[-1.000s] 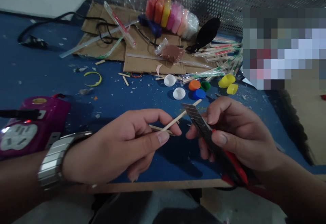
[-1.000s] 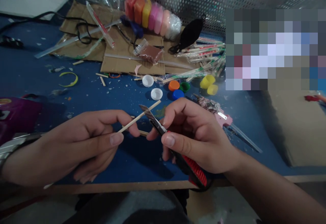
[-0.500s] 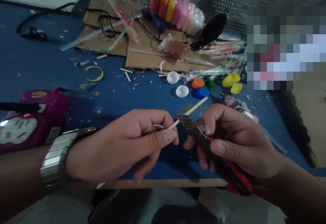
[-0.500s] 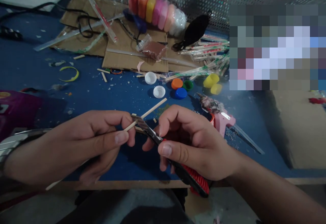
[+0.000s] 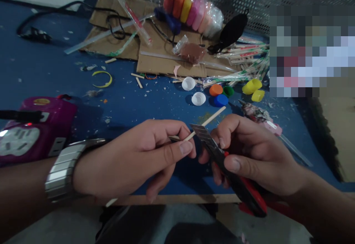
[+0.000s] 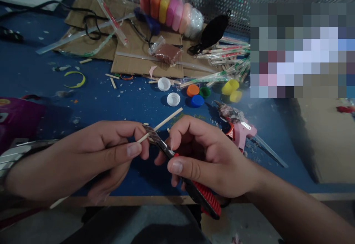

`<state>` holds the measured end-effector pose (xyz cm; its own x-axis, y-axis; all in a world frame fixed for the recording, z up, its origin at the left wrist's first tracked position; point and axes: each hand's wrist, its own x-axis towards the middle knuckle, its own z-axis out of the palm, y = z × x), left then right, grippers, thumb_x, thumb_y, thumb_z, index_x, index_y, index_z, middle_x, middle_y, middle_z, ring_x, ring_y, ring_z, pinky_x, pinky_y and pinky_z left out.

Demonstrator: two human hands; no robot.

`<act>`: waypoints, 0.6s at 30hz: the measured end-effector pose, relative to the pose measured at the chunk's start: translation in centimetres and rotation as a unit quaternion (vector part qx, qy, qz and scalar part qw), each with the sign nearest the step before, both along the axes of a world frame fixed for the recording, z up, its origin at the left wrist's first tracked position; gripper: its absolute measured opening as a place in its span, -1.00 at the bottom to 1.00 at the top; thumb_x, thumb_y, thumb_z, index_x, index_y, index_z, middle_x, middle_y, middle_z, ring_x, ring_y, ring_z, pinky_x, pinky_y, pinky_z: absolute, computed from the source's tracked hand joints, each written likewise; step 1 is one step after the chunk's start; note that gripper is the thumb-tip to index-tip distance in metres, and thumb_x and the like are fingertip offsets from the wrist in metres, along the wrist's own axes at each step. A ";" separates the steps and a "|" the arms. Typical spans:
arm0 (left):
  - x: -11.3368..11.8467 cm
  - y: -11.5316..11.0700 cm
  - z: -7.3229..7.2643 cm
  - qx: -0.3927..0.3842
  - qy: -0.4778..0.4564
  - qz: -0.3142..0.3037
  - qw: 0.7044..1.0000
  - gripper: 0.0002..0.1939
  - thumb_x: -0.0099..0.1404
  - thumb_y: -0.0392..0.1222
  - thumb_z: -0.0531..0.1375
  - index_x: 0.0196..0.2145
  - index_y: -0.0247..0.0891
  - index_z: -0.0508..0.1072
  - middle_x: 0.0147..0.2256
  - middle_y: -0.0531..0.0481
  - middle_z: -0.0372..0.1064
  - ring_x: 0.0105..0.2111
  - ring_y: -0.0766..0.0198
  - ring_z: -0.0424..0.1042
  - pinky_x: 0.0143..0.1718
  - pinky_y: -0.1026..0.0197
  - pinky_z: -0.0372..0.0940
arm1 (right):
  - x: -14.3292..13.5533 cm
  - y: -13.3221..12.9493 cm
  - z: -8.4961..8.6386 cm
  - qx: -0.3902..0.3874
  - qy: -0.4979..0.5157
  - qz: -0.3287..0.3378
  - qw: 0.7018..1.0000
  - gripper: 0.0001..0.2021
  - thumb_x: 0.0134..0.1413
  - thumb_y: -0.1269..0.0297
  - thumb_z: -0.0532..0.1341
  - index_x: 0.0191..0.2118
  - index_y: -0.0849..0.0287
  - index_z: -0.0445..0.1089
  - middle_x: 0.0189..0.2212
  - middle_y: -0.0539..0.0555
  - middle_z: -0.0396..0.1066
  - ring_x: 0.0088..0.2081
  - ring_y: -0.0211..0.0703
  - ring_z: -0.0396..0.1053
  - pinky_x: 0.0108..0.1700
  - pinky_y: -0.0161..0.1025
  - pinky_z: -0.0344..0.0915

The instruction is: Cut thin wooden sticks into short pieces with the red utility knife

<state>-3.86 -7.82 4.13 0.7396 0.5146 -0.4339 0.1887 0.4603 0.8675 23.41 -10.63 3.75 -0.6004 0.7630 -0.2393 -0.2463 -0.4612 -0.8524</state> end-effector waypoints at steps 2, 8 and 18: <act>0.1 0.1 0.0 0.001 0.002 0.002 1.000 -0.64 0.69 0.18 0.18 -0.10 -0.17 0.46 -0.66 0.19 0.34 -0.69 0.45 0.24 -0.56 0.47 0.25 | -0.1 0.0 0.0 0.005 -0.012 0.000 1.000 -0.79 0.39 0.37 0.53 -0.08 0.04 0.49 -0.12 0.02 0.71 -0.30 -0.32 0.69 -0.25 -0.42 0.63; 0.2 -0.1 0.1 0.016 0.007 0.006 1.000 -0.60 0.65 0.24 0.23 -0.08 -0.17 0.48 -0.66 0.22 0.33 -0.68 0.44 0.23 -0.53 0.44 0.24 | 0.0 -0.3 -0.1 0.058 -0.061 -0.006 0.996 -0.81 0.42 0.35 0.51 -0.06 -0.01 0.51 -0.12 -0.02 0.65 -0.28 -0.31 0.67 -0.27 -0.41 0.59; 0.0 -0.3 -0.1 0.047 0.039 0.015 0.998 -0.58 0.68 0.27 0.16 -0.01 -0.15 0.50 -0.66 0.21 0.31 -0.66 0.40 0.23 -0.54 0.40 0.21 | 0.3 -0.3 -0.3 0.112 -0.094 -0.011 0.989 -0.79 0.41 0.37 0.49 -0.01 -0.03 0.52 -0.12 0.02 0.63 -0.31 -0.28 0.50 -0.28 -0.35 0.52</act>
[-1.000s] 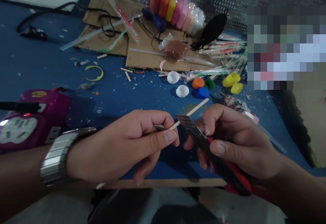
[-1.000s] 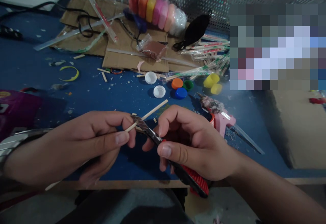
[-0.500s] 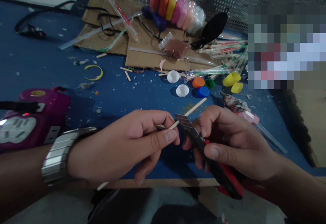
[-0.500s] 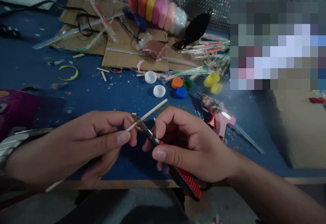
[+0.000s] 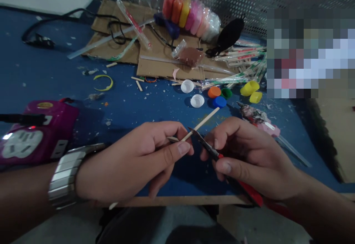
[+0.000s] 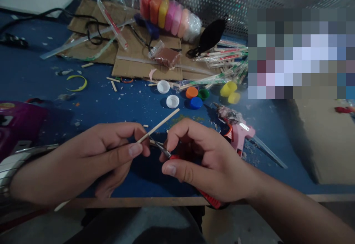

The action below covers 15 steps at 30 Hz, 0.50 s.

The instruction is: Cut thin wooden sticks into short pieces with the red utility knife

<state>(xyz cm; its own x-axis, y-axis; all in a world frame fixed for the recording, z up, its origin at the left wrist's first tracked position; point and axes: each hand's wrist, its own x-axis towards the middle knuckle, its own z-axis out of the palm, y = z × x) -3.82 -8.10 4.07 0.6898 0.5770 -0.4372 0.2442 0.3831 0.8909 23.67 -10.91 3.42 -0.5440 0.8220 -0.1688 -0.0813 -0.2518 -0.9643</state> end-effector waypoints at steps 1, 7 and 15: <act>0.0 0.0 0.0 0.000 0.000 0.001 1.000 -0.58 0.69 0.26 0.15 0.00 -0.15 0.51 -0.66 0.21 0.31 -0.67 0.40 0.22 -0.54 0.40 0.22 | 0.1 0.0 -0.1 0.003 -0.003 0.003 1.000 -0.79 0.41 0.37 0.49 0.00 -0.04 0.52 -0.13 0.01 0.62 -0.29 -0.27 0.49 -0.27 -0.35 0.52; -0.2 -0.4 -0.1 0.008 -0.002 0.030 1.000 -0.57 0.70 0.25 0.13 -0.05 -0.16 0.53 -0.67 0.23 0.22 -0.70 0.43 0.14 -0.60 0.43 0.18 | 0.2 -0.2 -0.1 -0.018 -0.018 0.006 1.000 -0.79 0.40 0.31 0.50 -0.01 -0.04 0.50 -0.21 0.00 0.50 -0.31 -0.23 0.42 -0.32 -0.36 0.50; 0.2 -0.2 0.0 0.038 0.011 0.027 0.999 -0.62 0.71 0.15 0.13 -0.12 -0.17 0.52 -0.63 0.21 0.26 -0.67 0.43 0.17 -0.62 0.44 0.17 | 0.2 -0.3 -0.3 -0.041 -0.012 0.022 0.999 -0.84 0.49 0.22 0.44 0.01 -0.03 0.45 -0.18 0.01 0.42 -0.31 -0.24 0.37 -0.32 -0.37 0.56</act>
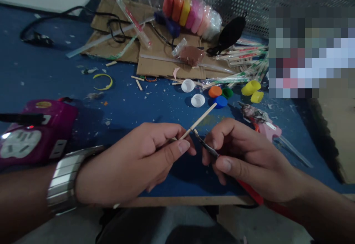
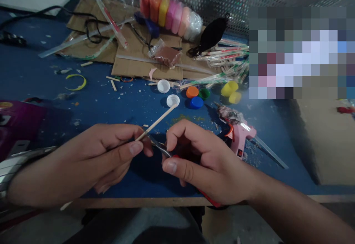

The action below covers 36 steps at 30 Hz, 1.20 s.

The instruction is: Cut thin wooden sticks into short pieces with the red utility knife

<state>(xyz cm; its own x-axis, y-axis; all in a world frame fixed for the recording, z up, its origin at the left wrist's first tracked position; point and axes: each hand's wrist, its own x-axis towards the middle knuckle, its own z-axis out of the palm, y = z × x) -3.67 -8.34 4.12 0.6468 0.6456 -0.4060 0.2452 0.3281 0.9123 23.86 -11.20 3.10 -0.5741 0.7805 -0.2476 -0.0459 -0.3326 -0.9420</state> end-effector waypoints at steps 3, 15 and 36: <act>0.0 -0.1 -0.2 0.010 0.002 0.002 1.000 -0.60 0.72 0.17 0.11 -0.11 -0.17 0.51 -0.61 0.21 0.27 -0.66 0.42 0.18 -0.61 0.44 0.17 | -0.3 0.1 0.1 -0.004 0.007 -0.001 1.000 -0.83 0.51 0.16 0.42 0.00 0.00 0.43 -0.18 0.02 0.47 -0.32 -0.25 0.41 -0.33 -0.38 0.57; 0.4 -0.3 -0.1 -0.006 -0.001 0.004 1.000 -0.66 0.69 0.11 0.15 -0.16 -0.16 0.48 -0.62 0.23 0.23 -0.65 0.42 0.15 -0.62 0.44 0.16 | -0.2 0.2 -0.1 0.031 -0.027 0.005 0.999 -0.85 0.56 0.15 0.38 0.01 -0.01 0.40 -0.22 -0.04 0.42 -0.38 -0.32 0.39 -0.34 -0.40 0.41; 0.9 -0.6 0.4 0.122 0.033 0.014 0.992 -0.61 0.62 -0.08 0.11 -0.41 -0.18 0.39 -0.61 0.24 0.23 -0.66 0.44 0.16 -0.62 0.36 0.09 | 0.0 -0.3 -0.1 0.064 -0.079 0.043 0.994 -0.87 0.59 0.10 0.34 0.04 -0.08 0.39 -0.27 -0.07 0.35 -0.38 -0.27 0.28 -0.38 -0.35 0.27</act>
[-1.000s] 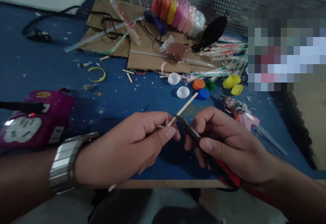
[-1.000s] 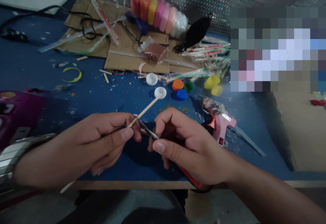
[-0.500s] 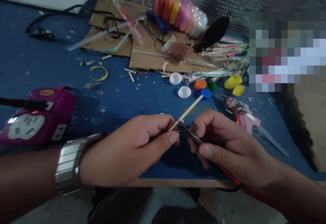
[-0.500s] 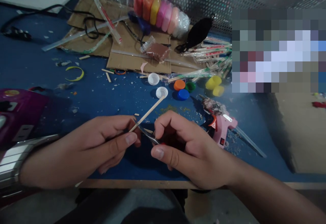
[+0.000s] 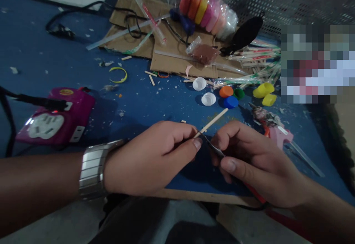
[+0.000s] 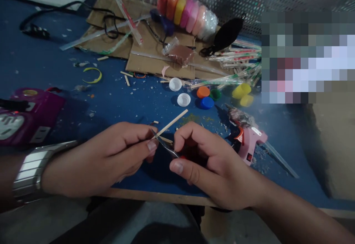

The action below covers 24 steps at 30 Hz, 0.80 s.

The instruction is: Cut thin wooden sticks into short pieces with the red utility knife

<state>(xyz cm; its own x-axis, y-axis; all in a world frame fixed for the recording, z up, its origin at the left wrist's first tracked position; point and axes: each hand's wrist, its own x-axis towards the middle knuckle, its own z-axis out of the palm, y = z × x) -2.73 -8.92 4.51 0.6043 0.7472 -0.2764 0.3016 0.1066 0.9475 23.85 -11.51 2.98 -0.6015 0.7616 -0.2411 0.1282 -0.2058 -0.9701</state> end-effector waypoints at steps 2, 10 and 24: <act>0.0 0.0 -0.1 0.003 0.003 0.002 1.000 -0.59 0.63 -0.08 0.10 -0.43 -0.19 0.39 -0.62 0.23 0.24 -0.66 0.45 0.16 -0.60 0.35 0.09 | 0.1 0.0 -0.1 0.018 -0.012 0.002 1.000 -0.88 0.60 0.11 0.33 0.05 -0.09 0.39 -0.26 -0.07 0.36 -0.38 -0.26 0.30 -0.37 -0.35 0.28; -0.4 0.3 -0.3 0.018 -0.005 -0.010 1.000 -0.54 0.65 0.02 0.17 -0.42 -0.21 0.41 -0.56 0.20 0.24 -0.57 0.42 0.16 -0.55 0.33 0.09 | 0.1 -0.1 0.0 -0.003 -0.002 -0.001 1.000 -0.86 0.60 0.08 0.32 0.06 -0.09 0.38 -0.29 -0.08 0.33 -0.39 -0.28 0.28 -0.38 -0.37 0.30; -0.3 0.4 0.0 -0.009 -0.016 -0.007 1.000 -0.70 0.60 -0.18 0.11 -0.33 -0.19 0.48 -0.62 0.28 0.19 -0.65 0.43 0.13 -0.54 0.31 0.13 | -0.4 0.3 0.3 -0.026 -0.002 -0.036 0.999 -0.77 0.53 -0.01 0.41 -0.01 -0.05 0.41 -0.28 -0.08 0.42 -0.41 -0.34 0.44 -0.38 -0.43 0.45</act>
